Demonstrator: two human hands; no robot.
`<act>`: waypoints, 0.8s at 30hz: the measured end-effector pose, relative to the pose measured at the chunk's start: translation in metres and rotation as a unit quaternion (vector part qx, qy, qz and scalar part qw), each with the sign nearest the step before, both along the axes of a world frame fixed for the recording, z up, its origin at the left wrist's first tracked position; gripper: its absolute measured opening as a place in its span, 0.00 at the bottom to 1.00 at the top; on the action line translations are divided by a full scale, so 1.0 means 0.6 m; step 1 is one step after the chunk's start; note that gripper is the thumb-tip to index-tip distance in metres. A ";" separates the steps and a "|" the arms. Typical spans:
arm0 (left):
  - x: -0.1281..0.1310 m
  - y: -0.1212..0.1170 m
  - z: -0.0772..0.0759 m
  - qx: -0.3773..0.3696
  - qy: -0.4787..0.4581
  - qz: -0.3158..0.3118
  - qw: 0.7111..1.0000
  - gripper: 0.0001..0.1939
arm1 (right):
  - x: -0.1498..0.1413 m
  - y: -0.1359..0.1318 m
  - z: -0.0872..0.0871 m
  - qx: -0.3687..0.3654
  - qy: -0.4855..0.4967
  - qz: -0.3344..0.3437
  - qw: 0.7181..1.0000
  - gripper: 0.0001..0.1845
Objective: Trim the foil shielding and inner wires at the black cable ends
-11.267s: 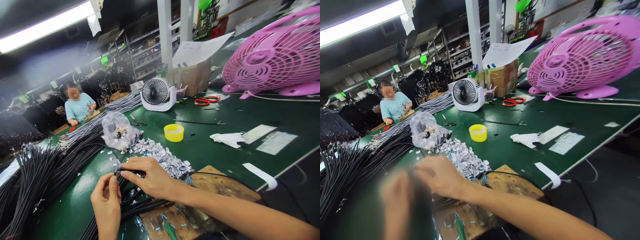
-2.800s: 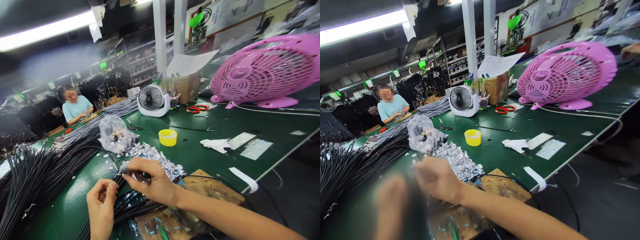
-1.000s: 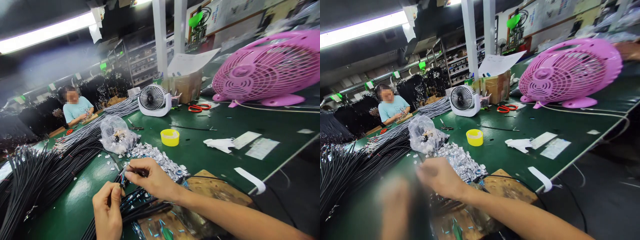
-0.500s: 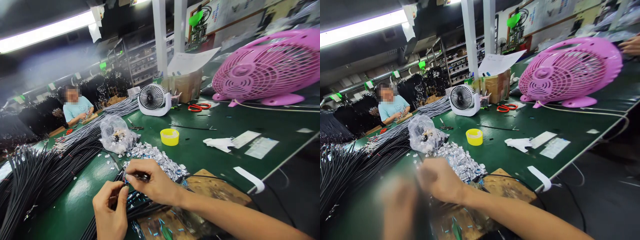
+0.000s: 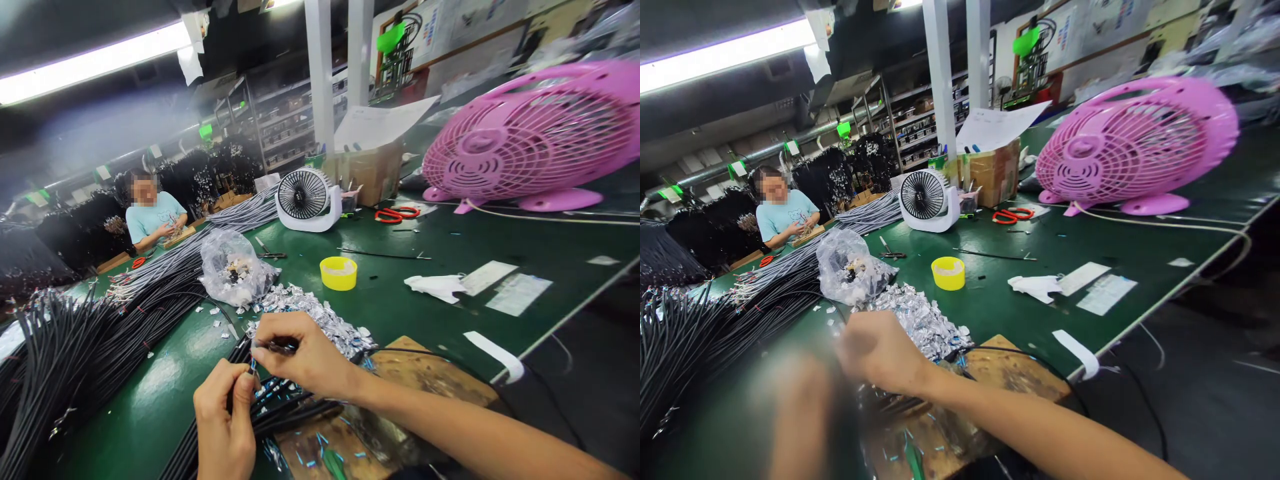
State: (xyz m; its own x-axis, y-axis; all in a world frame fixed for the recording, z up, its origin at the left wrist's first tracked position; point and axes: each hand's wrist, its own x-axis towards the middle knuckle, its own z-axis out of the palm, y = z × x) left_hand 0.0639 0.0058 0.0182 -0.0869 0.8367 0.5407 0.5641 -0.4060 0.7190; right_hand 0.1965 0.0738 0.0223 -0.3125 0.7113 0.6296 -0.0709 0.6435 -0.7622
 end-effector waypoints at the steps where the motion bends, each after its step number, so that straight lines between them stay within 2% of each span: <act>1: -0.001 0.000 0.001 -0.005 -0.002 -0.007 1.000 0.18 | 0.000 0.001 0.000 -0.021 0.008 0.007 1.000 0.09; 4: -0.002 0.000 0.002 -0.017 -0.012 -0.019 1.000 0.19 | 0.002 0.001 0.001 -0.064 0.021 0.054 0.996 0.09; 7: -0.002 -0.001 0.002 -0.022 -0.024 -0.016 0.999 0.20 | 0.003 -0.002 0.004 -0.057 0.000 0.065 0.996 0.10; 10: 0.000 0.000 0.001 -0.023 -0.041 -0.008 0.999 0.20 | 0.002 -0.004 0.008 -0.060 -0.016 0.056 0.997 0.16; 13: 0.001 0.001 -0.003 -0.035 -0.066 -0.009 0.997 0.21 | -0.001 -0.001 0.010 -0.101 -0.011 0.104 0.989 0.25; 16: 0.002 0.004 -0.011 -0.061 -0.096 -0.015 0.993 0.24 | -0.003 0.002 0.008 -0.122 0.002 0.135 0.983 0.29; 21: 0.002 0.007 -0.021 -0.084 -0.119 -0.007 0.989 0.24 | -0.003 0.000 0.004 -0.100 0.001 0.106 0.989 0.27; 24: 0.000 0.006 -0.021 -0.078 -0.107 0.004 0.991 0.22 | -0.001 -0.005 0.002 -0.035 -0.022 0.066 0.997 0.20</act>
